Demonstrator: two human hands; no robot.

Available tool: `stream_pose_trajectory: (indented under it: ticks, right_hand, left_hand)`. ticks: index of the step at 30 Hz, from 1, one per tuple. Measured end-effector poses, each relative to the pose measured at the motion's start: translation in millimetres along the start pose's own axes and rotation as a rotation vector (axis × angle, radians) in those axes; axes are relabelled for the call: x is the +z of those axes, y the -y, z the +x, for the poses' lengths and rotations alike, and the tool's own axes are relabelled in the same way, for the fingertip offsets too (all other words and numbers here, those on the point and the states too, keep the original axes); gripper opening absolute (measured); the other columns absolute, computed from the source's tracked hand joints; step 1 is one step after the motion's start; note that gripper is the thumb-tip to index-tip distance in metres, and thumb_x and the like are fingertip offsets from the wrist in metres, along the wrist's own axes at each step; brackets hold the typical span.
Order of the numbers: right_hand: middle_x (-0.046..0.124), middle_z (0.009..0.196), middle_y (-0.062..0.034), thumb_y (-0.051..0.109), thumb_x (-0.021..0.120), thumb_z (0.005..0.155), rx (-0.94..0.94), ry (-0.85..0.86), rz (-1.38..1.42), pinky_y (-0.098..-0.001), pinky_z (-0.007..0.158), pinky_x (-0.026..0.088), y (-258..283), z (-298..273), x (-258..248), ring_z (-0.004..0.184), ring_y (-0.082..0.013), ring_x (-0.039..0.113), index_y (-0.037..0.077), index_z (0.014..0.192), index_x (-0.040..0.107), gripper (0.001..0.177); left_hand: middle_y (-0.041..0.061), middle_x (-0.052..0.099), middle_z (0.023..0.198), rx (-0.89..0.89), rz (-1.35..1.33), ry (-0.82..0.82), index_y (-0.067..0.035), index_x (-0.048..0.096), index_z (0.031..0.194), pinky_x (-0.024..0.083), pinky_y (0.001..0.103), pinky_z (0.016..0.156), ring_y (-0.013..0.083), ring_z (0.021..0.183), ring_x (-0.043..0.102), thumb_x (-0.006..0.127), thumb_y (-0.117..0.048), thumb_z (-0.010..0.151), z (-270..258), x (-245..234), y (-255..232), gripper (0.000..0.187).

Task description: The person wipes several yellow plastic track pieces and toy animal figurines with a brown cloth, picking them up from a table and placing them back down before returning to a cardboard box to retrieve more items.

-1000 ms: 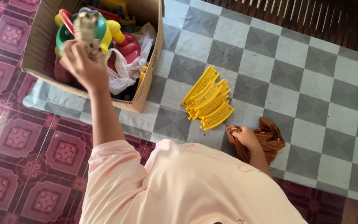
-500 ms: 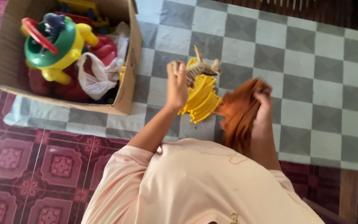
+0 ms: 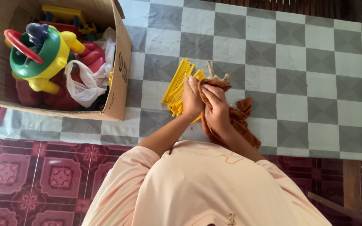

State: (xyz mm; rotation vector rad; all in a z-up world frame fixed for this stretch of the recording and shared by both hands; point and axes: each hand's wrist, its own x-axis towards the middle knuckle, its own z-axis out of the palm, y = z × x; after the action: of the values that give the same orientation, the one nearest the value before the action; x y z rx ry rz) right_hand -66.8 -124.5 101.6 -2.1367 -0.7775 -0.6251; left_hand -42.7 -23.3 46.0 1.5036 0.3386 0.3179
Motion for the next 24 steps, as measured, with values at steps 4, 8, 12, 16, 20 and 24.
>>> stream_pose_trajectory:
  ticks: [4, 8, 12, 16, 20, 24]
  right_hand:
    - [0.068, 0.131, -0.0147, -0.017, 0.062, 0.088, -0.069, 0.109, 0.026, -0.0429, 0.111, 0.052, -20.7, 11.9, -8.3, 0.126, -0.0341, 0.065, -0.002, 0.126, 0.067, 0.041]
    - [0.068, 0.129, -0.0171, -0.016, 0.063, 0.080, -0.141, 0.047, -0.174, -0.0487, 0.107, 0.050, -38.4, 24.4, -7.9, 0.121, -0.0366, 0.065, -0.003, 0.125, 0.068, 0.047]
    - [0.069, 0.130, -0.0156, -0.017, 0.063, 0.085, -0.072, -0.068, -0.153, -0.0497, 0.114, 0.048, -35.4, 16.0, 10.8, 0.127, -0.0363, 0.063, -0.004, 0.126, 0.067, 0.043]
    - [0.068, 0.133, -0.0159, -0.015, 0.063, 0.091, -0.010, 0.012, 0.081, -0.0466, 0.119, 0.048, -25.5, 10.1, 1.5, 0.134, -0.0378, 0.061, -0.003, 0.128, 0.069, 0.039]
    - [0.067, 0.130, -0.0168, -0.006, 0.071, 0.087, -0.149, -0.044, -0.069, -0.0515, 0.119, 0.043, -30.5, 24.3, -1.1, 0.127, -0.0365, 0.063, -0.003, 0.121, 0.066, 0.034]
    - [0.061, 0.136, -0.0257, 0.004, 0.066, 0.097, -0.070, -0.137, 0.006, -0.0477, 0.102, 0.055, -46.1, 25.3, 8.7, 0.119, -0.0356, 0.067, -0.005, 0.130, 0.060, 0.035]
  left_hand:
    - [0.020, 0.061, 0.089, 0.141, 0.084, 0.011, -0.002, 0.047, 0.109, 0.050, 0.045, 0.073, 0.0344, 0.080, 0.062, 0.030, -0.041, 0.114, 4.6, -3.5, -3.2, 0.042]
    - [0.022, 0.061, 0.082, 0.113, 0.181, 0.098, -0.002, 0.044, 0.111, 0.047, 0.049, 0.066, 0.0392, 0.072, 0.061, 0.033, -0.038, 0.110, -6.8, -2.0, -10.4, 0.037]
    - [0.026, 0.063, 0.086, 0.203, 0.236, 0.058, -0.003, 0.043, 0.112, 0.048, 0.052, 0.069, 0.0458, 0.077, 0.063, 0.036, -0.035, 0.112, 1.4, 4.1, -11.9, 0.033]
    - [0.027, 0.069, 0.091, 0.216, 0.211, 0.022, -0.003, 0.045, 0.113, 0.051, 0.053, 0.069, 0.0485, 0.082, 0.066, 0.038, -0.034, 0.112, 15.4, -6.4, -10.2, 0.031]
    - [0.029, 0.066, 0.091, 0.300, 0.297, 0.009, -0.001, 0.045, 0.122, 0.049, 0.055, 0.067, 0.0511, 0.081, 0.064, 0.043, -0.029, 0.110, 1.2, -3.4, 7.1, 0.031]
    - [0.028, 0.066, 0.088, 0.492, 0.434, 0.101, 0.000, 0.047, 0.123, 0.050, 0.057, 0.068, 0.0504, 0.079, 0.063, 0.054, -0.024, 0.106, 1.5, -11.0, 18.8, 0.029]
